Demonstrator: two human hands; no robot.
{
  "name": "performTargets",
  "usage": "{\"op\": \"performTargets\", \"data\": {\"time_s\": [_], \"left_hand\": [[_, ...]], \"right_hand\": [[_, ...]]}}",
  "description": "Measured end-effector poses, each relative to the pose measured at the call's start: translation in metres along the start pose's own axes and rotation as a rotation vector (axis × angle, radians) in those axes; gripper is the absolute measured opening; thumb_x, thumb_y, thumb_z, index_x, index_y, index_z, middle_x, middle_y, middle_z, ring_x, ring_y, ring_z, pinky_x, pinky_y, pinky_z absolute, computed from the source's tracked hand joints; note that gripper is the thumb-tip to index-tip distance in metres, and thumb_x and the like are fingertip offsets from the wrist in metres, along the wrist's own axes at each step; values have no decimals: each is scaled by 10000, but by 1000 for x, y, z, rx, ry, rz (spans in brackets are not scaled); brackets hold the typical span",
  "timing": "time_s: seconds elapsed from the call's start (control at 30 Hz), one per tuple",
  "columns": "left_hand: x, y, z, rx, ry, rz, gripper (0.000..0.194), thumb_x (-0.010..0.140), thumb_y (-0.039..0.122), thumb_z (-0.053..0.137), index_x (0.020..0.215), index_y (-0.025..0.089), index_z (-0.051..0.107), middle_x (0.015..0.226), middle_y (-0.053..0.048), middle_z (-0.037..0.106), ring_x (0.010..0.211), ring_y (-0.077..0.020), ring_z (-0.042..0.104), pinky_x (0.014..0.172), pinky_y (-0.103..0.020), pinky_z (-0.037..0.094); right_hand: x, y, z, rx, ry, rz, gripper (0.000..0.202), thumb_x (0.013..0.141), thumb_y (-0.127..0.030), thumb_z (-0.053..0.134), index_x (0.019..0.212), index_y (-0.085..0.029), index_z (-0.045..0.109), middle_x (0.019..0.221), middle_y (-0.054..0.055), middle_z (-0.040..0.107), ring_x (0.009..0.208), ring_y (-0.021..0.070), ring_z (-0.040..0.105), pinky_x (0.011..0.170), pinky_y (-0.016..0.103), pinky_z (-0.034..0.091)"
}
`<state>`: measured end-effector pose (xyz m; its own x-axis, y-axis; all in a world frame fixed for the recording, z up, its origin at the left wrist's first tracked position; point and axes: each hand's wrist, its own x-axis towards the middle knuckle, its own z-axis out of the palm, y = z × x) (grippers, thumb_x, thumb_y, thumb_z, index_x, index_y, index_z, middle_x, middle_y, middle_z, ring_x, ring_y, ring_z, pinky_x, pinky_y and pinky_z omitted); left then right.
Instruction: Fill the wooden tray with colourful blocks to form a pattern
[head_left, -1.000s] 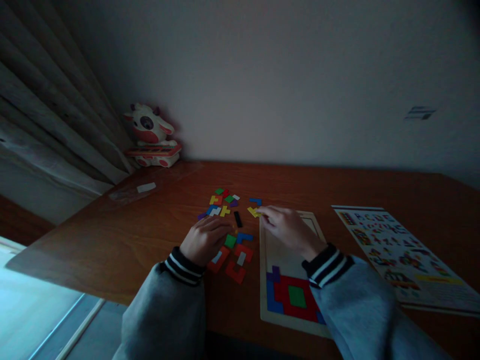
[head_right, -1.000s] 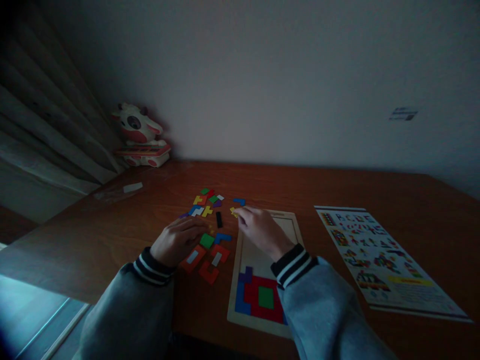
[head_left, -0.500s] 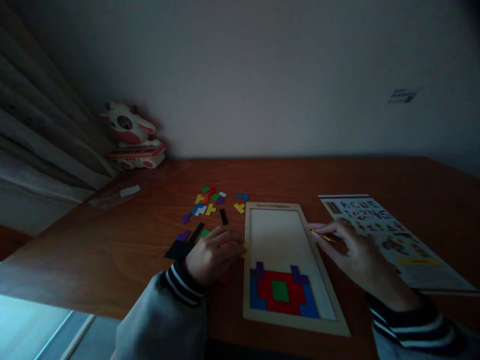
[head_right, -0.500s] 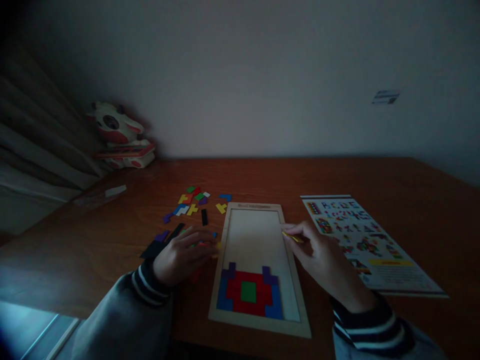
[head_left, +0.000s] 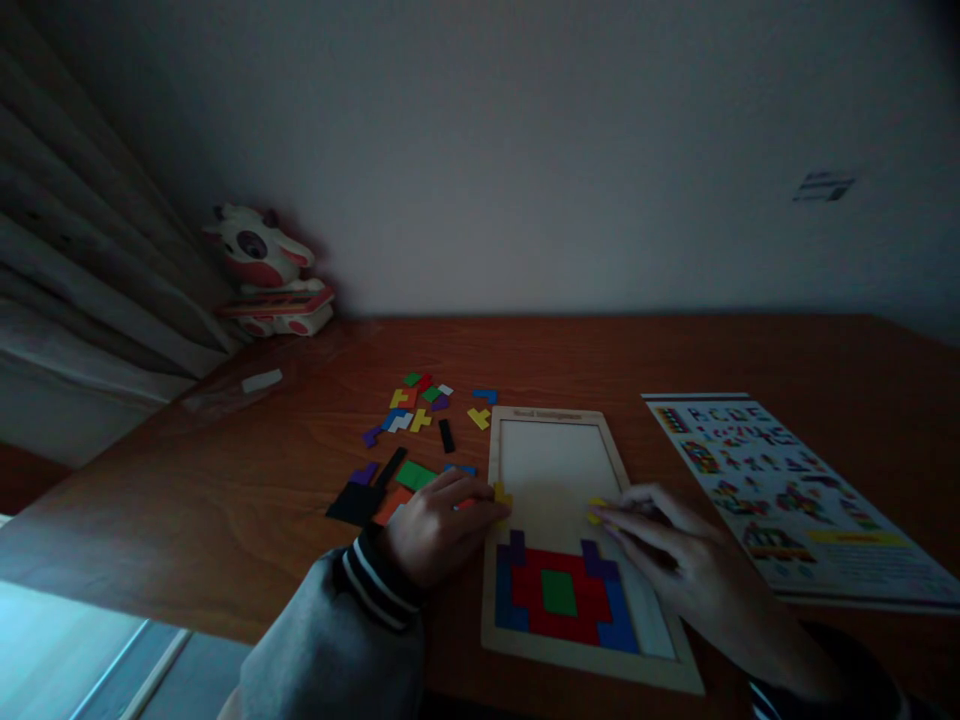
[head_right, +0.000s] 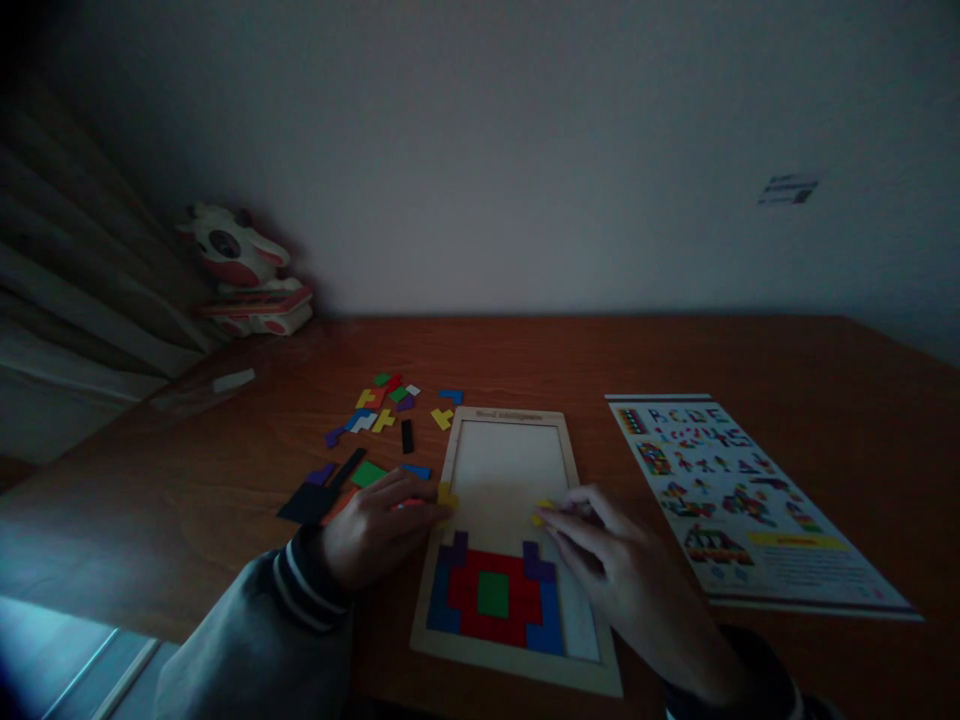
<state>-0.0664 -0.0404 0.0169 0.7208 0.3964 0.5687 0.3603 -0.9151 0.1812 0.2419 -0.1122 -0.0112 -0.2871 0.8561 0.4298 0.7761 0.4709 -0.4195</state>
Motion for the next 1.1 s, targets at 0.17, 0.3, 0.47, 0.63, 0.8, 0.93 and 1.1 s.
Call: {"op": "performTargets", "data": {"time_s": [0.17,0.3,0.47,0.63,0.8,0.93,1.1], "left_hand": [[1,2,-1,58,22,15,223,940,152,547,1040,252,720,1105,-96,648,1011,-217,586,814,-372,564],[-4,0,1,65,3,5,236,942,152,544,1048,268,720,1173,-93,647,1058,-227,587,830,-398,571],[-9,-3,5,-30,-44,29,290,968,97,459,1156,177,665,1025,-101,719,953,-187,670,795,-333,606],[-9,-1,8,-73,-53,-8,272,982,101,443,1137,153,661,1092,-101,729,1010,-189,698,849,-327,613],[-7,3,12,-51,-89,-16,259,990,134,452,1147,152,657,1145,-101,725,1044,-199,701,889,-342,604],[-5,7,13,-67,-94,-28,241,971,139,486,1143,148,655,1150,-105,721,1062,-208,691,901,-363,596],[-3,10,10,-89,-88,-42,243,928,124,504,1110,155,662,1146,-98,716,1057,-220,677,894,-381,591]], "right_hand": [[-1,1,-1,-39,-2,-10,299,940,-255,557,1199,-332,686,1283,51,639,1140,228,638,942,409,569],[0,-2,-2,-50,-50,-13,331,945,-292,555,1260,-332,648,1269,42,668,1144,231,639,942,425,575],[-1,-4,-3,-83,-97,-15,341,953,-275,532,1273,-337,634,1277,38,652,1155,228,625,946,414,569],[-2,-3,-2,-44,-118,10,361,966,-259,499,1308,-301,605,1223,59,636,1111,207,633,931,360,566],[-3,0,0,-19,-118,19,359,966,-263,510,1313,-302,594,1188,58,620,1077,194,635,897,328,564],[-2,-1,0,-7,-113,32,321,964,-278,520,1268,-309,619,1165,52,622,1055,194,640,885,332,565],[1,-4,-2,2,-123,65,284,955,-333,539,1219,-331,644,1153,47,625,1047,198,645,878,333,565]]}}
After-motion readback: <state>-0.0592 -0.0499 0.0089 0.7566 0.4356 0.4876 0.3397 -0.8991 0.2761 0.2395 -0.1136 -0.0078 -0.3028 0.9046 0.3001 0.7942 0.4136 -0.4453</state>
